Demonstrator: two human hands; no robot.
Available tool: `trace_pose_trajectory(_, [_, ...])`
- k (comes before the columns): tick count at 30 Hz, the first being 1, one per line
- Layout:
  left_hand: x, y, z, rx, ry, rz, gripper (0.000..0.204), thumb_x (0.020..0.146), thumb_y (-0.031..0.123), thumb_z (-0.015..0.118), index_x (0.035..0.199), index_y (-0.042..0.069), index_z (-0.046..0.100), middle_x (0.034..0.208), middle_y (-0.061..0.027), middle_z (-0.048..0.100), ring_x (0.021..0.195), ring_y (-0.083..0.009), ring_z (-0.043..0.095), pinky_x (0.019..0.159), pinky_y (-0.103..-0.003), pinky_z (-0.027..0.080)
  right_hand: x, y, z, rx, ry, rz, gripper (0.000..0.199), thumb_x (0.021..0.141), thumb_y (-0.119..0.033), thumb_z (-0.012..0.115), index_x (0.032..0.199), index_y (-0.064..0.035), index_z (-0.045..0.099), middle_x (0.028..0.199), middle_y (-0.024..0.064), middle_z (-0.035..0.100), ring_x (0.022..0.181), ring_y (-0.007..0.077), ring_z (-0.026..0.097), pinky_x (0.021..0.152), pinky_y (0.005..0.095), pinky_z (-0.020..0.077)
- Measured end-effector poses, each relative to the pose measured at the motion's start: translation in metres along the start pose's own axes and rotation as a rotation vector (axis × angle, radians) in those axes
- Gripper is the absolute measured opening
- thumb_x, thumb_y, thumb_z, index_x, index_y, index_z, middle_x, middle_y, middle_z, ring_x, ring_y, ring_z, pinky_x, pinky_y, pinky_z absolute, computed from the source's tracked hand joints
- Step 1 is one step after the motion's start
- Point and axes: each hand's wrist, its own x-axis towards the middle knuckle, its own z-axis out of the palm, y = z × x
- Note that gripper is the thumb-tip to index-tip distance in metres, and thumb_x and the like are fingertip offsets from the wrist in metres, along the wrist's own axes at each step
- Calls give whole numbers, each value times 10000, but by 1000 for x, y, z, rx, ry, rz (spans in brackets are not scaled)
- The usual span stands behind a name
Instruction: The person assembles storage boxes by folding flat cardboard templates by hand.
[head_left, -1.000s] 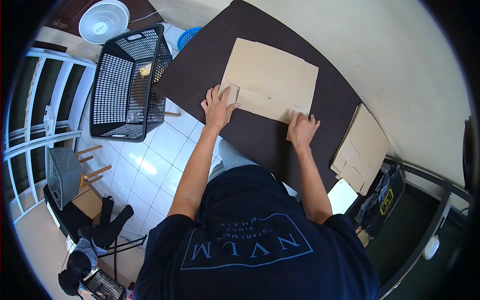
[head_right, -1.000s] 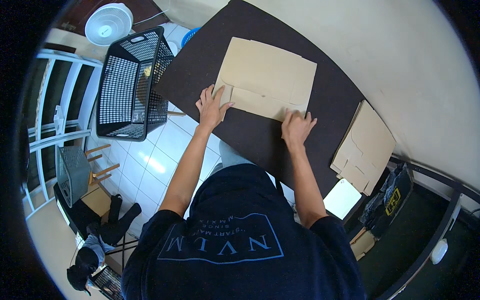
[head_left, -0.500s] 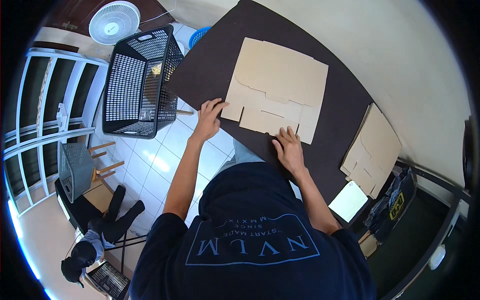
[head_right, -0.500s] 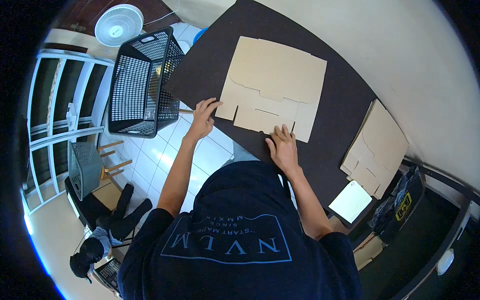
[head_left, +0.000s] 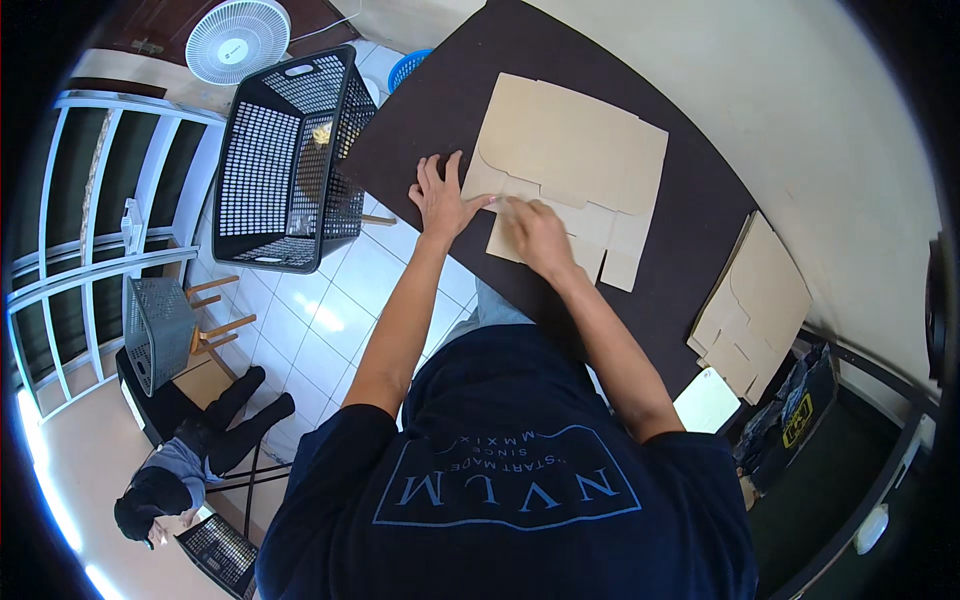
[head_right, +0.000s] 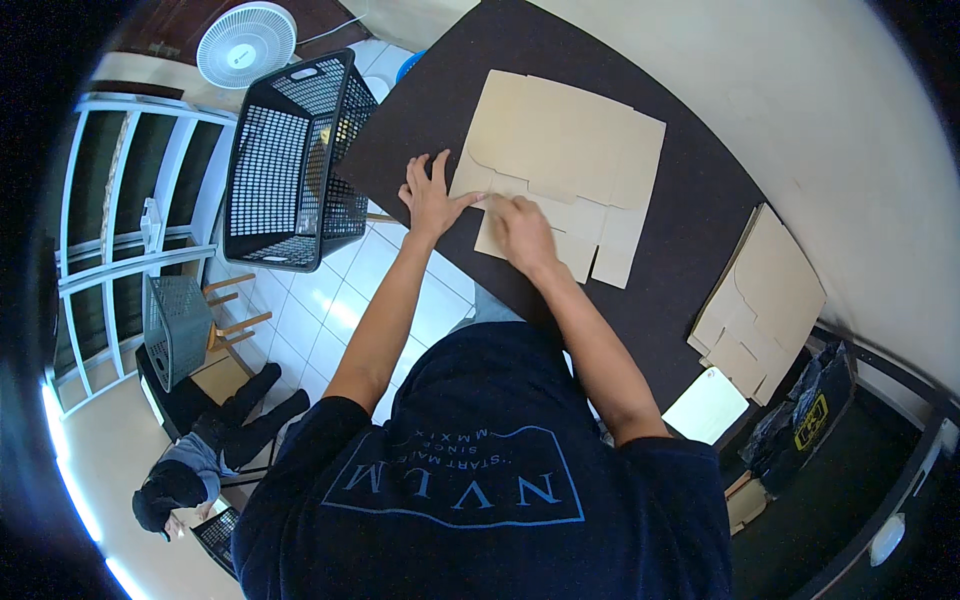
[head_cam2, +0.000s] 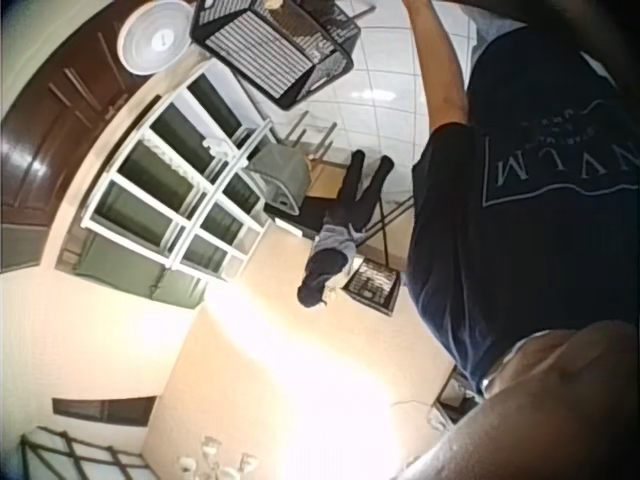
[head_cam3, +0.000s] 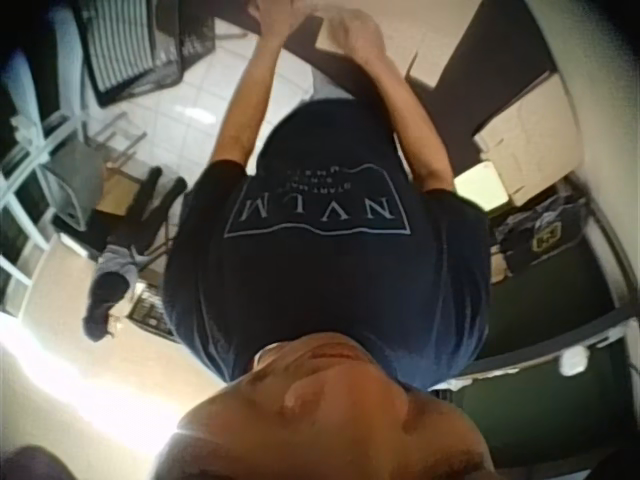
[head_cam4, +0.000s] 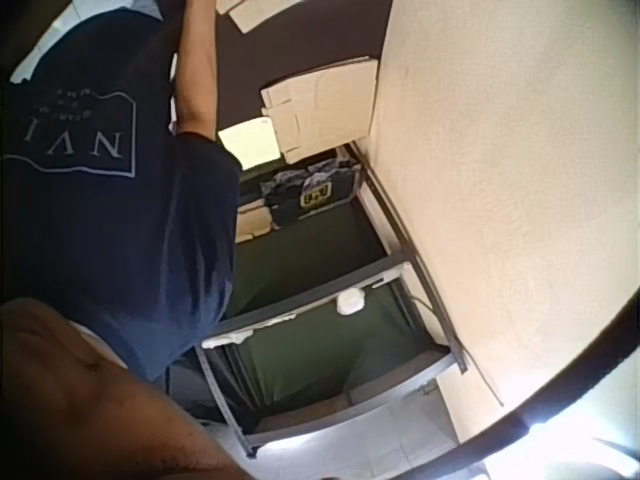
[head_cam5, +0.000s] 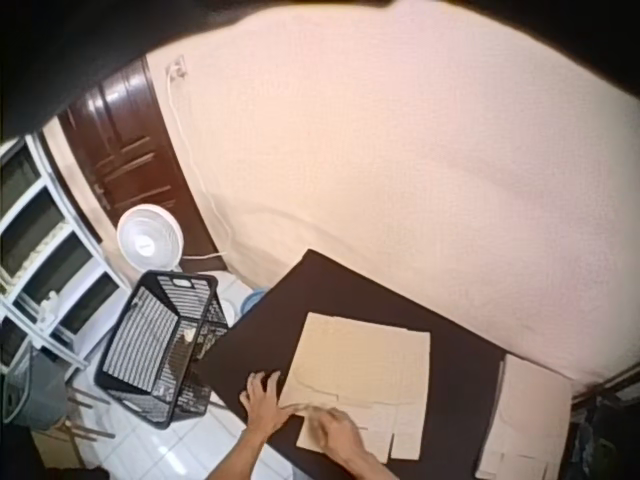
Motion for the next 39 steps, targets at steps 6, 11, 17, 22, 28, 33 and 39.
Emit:
trace_pose_trajectory(6, [-8, -11, 4, 111, -64, -65, 1015, 708, 707, 717, 1522, 219, 358, 1554, -239, 263, 1462, -441, 161, 1047, -621, 223, 13, -10, 22, -189, -124, 16, 324, 942, -233, 593, 1236, -119, 664, 1069, 155, 574, 976, 358, 573, 809, 447, 540])
trace_pose_trajectory(11, [1, -41, -4, 88, -2, -28, 858, 764, 664, 702, 1473, 251, 451, 1530, -243, 311, 1423, -447, 235, 1051, -618, 246, 12, -2, 19, -196, -129, 4, 368, 948, -254, 590, 1289, -130, 646, 1064, 157, 561, 950, 348, 572, 821, 440, 535])
trace_pose_trajectory(17, [5, -59, -37, -100, 59, 93, 561, 899, 387, 706, 1384, 148, 556, 1407, -167, 483, 1337, -347, 398, 1076, -527, 320, 13, 11, 2, 121, -187, 36, 394, 889, -116, 625, 1283, -91, 630, 1173, 180, 568, 1069, 389, 554, 925, 448, 499])
trace_pose_trajectory(22, [1, 20, -56, -402, 253, 378, 287, 885, 128, 683, 1150, 26, 642, 1152, -168, 628, 1123, -355, 559, 993, -442, 412, -26, 22, -84, 23, -202, 31, 493, 748, 17, 643, 1229, -58, 570, 1270, 199, 532, 1226, 407, 486, 996, 449, 457])
trace_pose_trajectory(28, [-37, 86, -15, -615, -257, 514, 274, 887, 137, 686, 1134, 26, 640, 1199, -172, 613, 1199, -378, 529, 1044, -456, 406, -102, 44, -126, -404, -149, 158, 469, 716, 49, 646, 1171, -16, 554, 1355, 191, 488, 1304, 399, 438, 1010, 458, 438])
trace_pose_trajectory(33, [-68, 113, 24, -463, -349, 696, 346, 909, 235, 673, 1227, 101, 644, 1334, -184, 541, 1380, -401, 385, 1152, -488, 306, -114, 86, -127, -217, -84, 89, 367, 751, 9, 673, 1107, -24, 589, 1216, 174, 601, 1215, 388, 512, 958, 455, 449])
trace_pose_trajectory(39, [-81, 135, 34, -153, -293, 726, 495, 915, 346, 651, 1386, 231, 556, 1381, -132, 472, 1373, -357, 351, 1093, -581, 274, -78, 106, -117, -241, 101, 132, 435, 807, -181, 782, 1173, -38, 595, 1108, 161, 599, 1043, 375, 531, 908, 457, 455])
